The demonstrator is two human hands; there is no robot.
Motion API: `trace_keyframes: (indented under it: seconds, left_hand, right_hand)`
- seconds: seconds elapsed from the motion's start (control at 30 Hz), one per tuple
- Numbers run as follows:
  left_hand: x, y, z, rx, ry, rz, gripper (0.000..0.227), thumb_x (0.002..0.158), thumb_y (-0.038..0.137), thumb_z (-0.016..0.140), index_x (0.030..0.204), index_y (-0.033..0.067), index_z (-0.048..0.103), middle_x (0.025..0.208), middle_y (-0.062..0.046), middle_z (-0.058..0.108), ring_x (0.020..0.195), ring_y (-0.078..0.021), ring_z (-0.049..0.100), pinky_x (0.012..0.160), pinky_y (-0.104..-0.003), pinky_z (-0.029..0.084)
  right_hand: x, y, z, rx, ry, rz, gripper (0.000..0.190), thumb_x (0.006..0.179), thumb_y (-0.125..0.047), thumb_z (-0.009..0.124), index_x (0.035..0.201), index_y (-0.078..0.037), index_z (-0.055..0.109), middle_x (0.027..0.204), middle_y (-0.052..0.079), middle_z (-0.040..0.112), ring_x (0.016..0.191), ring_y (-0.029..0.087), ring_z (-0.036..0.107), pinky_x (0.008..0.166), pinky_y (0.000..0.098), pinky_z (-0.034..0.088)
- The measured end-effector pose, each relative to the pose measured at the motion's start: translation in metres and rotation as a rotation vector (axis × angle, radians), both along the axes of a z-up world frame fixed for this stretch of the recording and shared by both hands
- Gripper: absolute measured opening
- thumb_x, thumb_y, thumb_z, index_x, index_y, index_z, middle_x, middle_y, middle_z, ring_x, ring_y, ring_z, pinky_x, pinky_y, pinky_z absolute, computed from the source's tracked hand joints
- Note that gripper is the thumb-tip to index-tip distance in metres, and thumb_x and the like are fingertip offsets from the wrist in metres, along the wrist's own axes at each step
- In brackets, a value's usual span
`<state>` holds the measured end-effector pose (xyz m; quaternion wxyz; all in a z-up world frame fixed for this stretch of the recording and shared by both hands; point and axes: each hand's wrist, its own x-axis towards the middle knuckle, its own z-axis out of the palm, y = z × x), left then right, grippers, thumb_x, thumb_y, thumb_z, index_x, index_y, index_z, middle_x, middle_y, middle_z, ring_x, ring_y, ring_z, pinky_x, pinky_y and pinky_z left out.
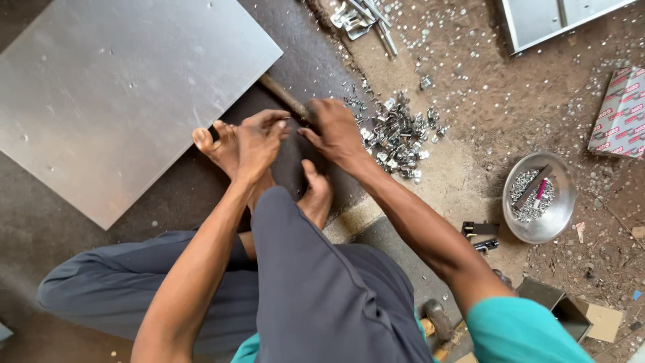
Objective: The person sits on the floor and assembles metal locks onto rectangular metal sheets. They use a hammer to drive pins into the lock mechanisms and secure them to the sheets. The person handles multiple lock units and metal sheets, repeatedly hammering and adjusting the components.
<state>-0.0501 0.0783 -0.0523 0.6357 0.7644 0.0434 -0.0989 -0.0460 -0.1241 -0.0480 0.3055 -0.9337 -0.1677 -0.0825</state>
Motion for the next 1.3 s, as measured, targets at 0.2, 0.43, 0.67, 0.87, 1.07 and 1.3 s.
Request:
trace_keyframes:
  seconds: [0.2,0.43,0.67,0.87,1.07,1.3]
  left_hand:
    - [-0.006,0.023,0.024,0.155,-0.041,0.198,0.016,0.093,-0.001,0.071,0.109,-0.0016,0.076,0.090,-0.011,0.075,0.073,-0.0108,0.068,0.065,-0.023,0.054]
    - [0.016,-0.002,-0.003,0.359,-0.044,0.062,0.019,0.089,-0.006,0.062,0.102,-0.0048,0.076,0.080,-0.016,0.076,0.067,-0.0167,0.073,0.062,-0.029,0.056]
    - [0.017,0.004,-0.024,0.381,-0.078,-0.038,0.015,0.080,0.004,0.071,0.092,-0.0047,0.077,0.078,-0.019,0.073,0.062,-0.0261,0.068,0.058,-0.039,0.054]
    - [0.035,-0.010,-0.036,0.301,-0.046,0.088,0.013,0.075,-0.002,0.073,0.087,-0.0075,0.070,0.066,-0.015,0.064,0.057,-0.0206,0.062,0.054,-0.037,0.048]
    - [0.035,-0.005,-0.033,0.249,-0.039,0.111,0.024,0.070,-0.002,0.079,0.089,-0.0056,0.066,0.067,-0.010,0.060,0.059,-0.0182,0.061,0.051,-0.035,0.049]
    - [0.032,-0.008,-0.049,0.343,-0.264,0.049,0.018,0.074,-0.003,0.075,0.092,-0.0001,0.074,0.078,-0.012,0.065,0.069,-0.0198,0.065,0.061,-0.033,0.054]
  right_hand:
    - [-0.022,-0.026,-0.009,-0.076,0.293,0.011,0.023,0.104,-0.019,0.061,0.122,-0.004,0.062,0.108,0.017,0.064,0.096,0.033,0.064,0.079,0.0458,0.055]
    - [-0.041,-0.003,-0.010,-0.057,0.438,0.019,0.038,0.099,-0.029,0.062,0.119,0.003,0.057,0.097,0.022,0.059,0.081,0.030,0.059,0.065,0.0407,0.053]
    - [-0.046,-0.027,-0.004,-0.096,0.390,-0.070,0.026,0.109,-0.027,0.056,0.112,-0.001,0.061,0.088,0.011,0.061,0.080,0.024,0.055,0.064,0.0386,0.048]
    - [-0.081,-0.042,0.041,0.337,0.699,-0.099,0.035,0.103,-0.024,0.055,0.125,0.002,0.052,0.066,0.003,0.061,0.050,0.010,0.056,0.041,0.0299,0.046]
    - [-0.104,-0.044,0.015,0.383,0.427,-0.048,0.038,0.106,-0.021,0.055,0.137,0.001,0.053,0.070,0.005,0.060,0.052,0.012,0.053,0.044,0.0311,0.045]
    - [-0.109,-0.047,0.002,0.282,0.538,-0.088,0.028,0.106,-0.021,0.055,0.129,-0.006,0.061,0.076,0.007,0.065,0.058,0.016,0.060,0.047,0.0354,0.051]
